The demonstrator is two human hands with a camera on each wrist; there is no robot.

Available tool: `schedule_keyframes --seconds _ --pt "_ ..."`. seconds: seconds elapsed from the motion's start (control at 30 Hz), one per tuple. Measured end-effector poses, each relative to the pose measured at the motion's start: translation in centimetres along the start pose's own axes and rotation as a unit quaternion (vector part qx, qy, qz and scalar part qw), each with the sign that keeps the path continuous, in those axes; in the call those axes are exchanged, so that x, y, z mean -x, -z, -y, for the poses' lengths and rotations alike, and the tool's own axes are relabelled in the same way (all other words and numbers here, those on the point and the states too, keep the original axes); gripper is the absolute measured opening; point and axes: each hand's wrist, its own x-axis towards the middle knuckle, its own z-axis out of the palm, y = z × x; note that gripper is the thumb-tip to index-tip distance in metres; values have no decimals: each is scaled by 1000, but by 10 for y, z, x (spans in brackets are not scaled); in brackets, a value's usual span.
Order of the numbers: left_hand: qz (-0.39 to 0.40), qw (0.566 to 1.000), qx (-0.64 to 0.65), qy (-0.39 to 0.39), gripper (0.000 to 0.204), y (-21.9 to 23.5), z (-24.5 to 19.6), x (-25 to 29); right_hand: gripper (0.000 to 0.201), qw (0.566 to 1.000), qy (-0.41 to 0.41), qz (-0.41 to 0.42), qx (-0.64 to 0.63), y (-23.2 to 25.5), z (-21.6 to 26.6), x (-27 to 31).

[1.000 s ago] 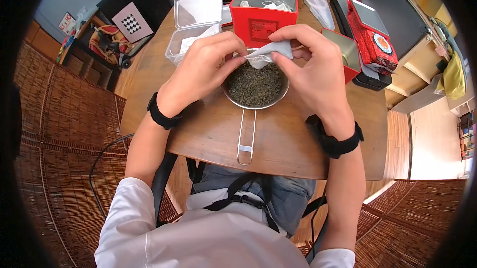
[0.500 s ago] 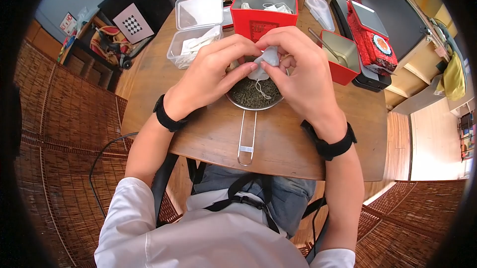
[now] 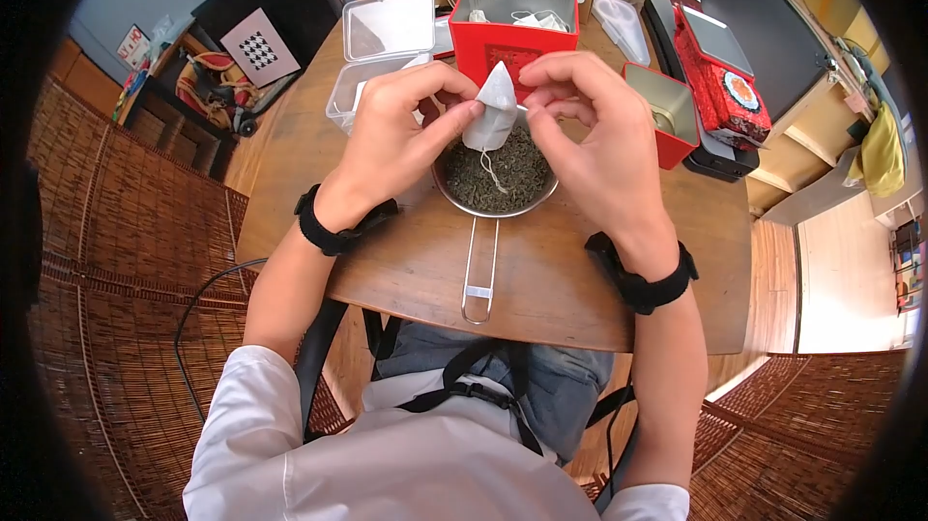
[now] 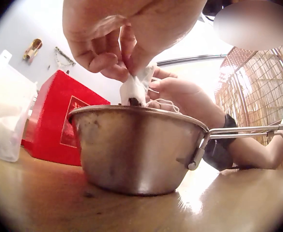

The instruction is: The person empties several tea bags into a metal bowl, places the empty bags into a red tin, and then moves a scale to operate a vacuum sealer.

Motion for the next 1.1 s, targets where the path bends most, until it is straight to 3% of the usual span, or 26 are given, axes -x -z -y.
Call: schedule_keyframes --seconds 0.07,0.17,0.4,0.5,0.73,0.93,1.03,1.1 --pt "13 1000 18 14 9 1 -2 0 18 998 -48 34 28 0 -1 2" --pt "30 999 26 -17 7 -3 -2 2 15 993 -24 58 99 -2 0 3" --pt "27 999 18 -32 6 2 -7 -1 9 990 8 39 137 4 2 0" --pt "35 999 18 -1 9 5 -7 -1 7 987 -3 25 161 5 6 -1" --pt "22 1000 12 -7 8 2 -6 1 7 994 -18 2 105 2 2 0" --pt "20 999 27 -15 8 0 -6 2 7 992 13 35 118 -1 3 0" --pt "17 1000 26 -5 7 -1 -4 3 8 997 -11 -4 80 -2 -3 2" --pt "24 999 24 -10 7 -2 -4 3 8 994 -12 42 103 -6 -1 4"
